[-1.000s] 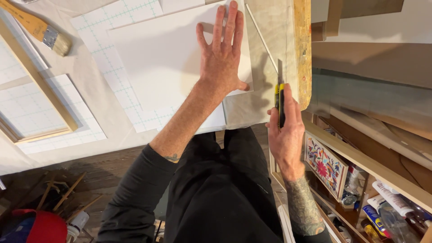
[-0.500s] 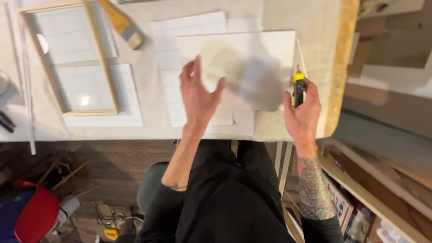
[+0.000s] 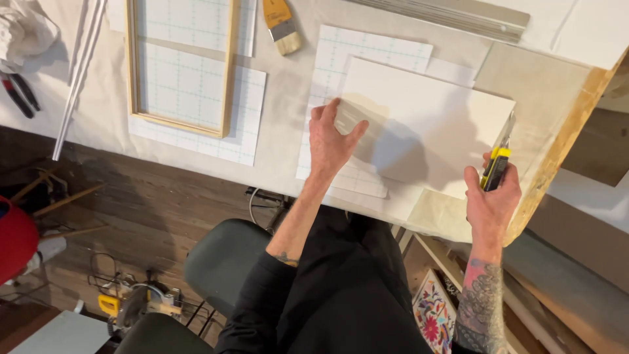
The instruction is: The recorder is cutting a backing board and assembling a picture frame for a small art print.
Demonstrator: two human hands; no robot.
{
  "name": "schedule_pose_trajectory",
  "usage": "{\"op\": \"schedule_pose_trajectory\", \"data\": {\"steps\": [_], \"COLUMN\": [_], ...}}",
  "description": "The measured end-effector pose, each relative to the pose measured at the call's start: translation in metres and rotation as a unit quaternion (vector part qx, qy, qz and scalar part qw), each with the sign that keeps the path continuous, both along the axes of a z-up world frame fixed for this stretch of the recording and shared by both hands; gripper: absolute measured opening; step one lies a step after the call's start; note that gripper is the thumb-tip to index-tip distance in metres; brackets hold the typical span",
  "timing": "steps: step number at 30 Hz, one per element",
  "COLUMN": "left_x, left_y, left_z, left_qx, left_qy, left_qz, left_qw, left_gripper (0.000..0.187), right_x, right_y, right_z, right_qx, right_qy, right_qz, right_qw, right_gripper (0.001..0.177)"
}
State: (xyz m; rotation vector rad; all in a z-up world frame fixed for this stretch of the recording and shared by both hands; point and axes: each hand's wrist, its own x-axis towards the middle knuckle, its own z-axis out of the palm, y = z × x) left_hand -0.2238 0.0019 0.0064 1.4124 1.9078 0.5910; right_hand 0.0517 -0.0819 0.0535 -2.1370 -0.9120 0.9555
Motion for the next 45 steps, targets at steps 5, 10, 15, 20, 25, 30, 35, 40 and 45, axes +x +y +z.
{"op": "schedule_pose_trajectory", "data": {"steps": [5,10,15,20,25,30,35,40,45], "left_x": [-0.003,-0.006,-0.024,-0.046,-0.063,-0.063,-0.057,-0.056,-0.056], "left_y": [0.001,-0.011,-0.019,-0.021,-0.019,-0.02,-0.02,-0.023,-0.024], "left_z": [0.029,0.097,0.14,0.153,0.128,0.128,0.154,0.165,0.157], "left_qx": [-0.027,0.069,0.049,0.069,0.092,0.052,-0.011,-0.014,0.016], "left_qy": [-0.106,-0.114,-0.221,-0.304,-0.381,-0.578,-0.651,-0.666,-0.637], "left_qz": [0.059,0.003,-0.009,-0.053,-0.135,-0.095,-0.058,-0.041,-0.077], "left_qw": [0.992,0.991,0.974,0.949,0.91,0.809,0.756,0.744,0.767], "left_gripper": [0.075,0.071,0.055,0.045,0.043,0.044,0.065,0.066,0.059], "right_x": [0.002,0.003,0.01,0.014,-0.007,-0.018,0.004,0.007,0.005], "right_y": [-0.004,-0.007,-0.011,-0.01,0.001,0.007,-0.006,-0.008,-0.011], "right_z": [0.005,0.028,0.044,0.072,0.11,0.128,0.106,0.105,0.107], "right_qx": [0.023,0.092,0.1,0.107,0.119,0.109,0.108,0.104,0.112], "right_qy": [0.027,0.052,0.055,0.052,0.065,0.112,0.156,0.202,0.206], "right_qz": [-0.017,-0.041,-0.074,-0.057,-0.029,-0.053,-0.025,-0.029,-0.031], "right_qw": [0.999,0.994,0.991,0.991,0.99,0.986,0.981,0.974,0.972], "right_gripper": [0.042,0.044,0.04,0.032,0.02,0.025,0.027,0.031,0.03]}}
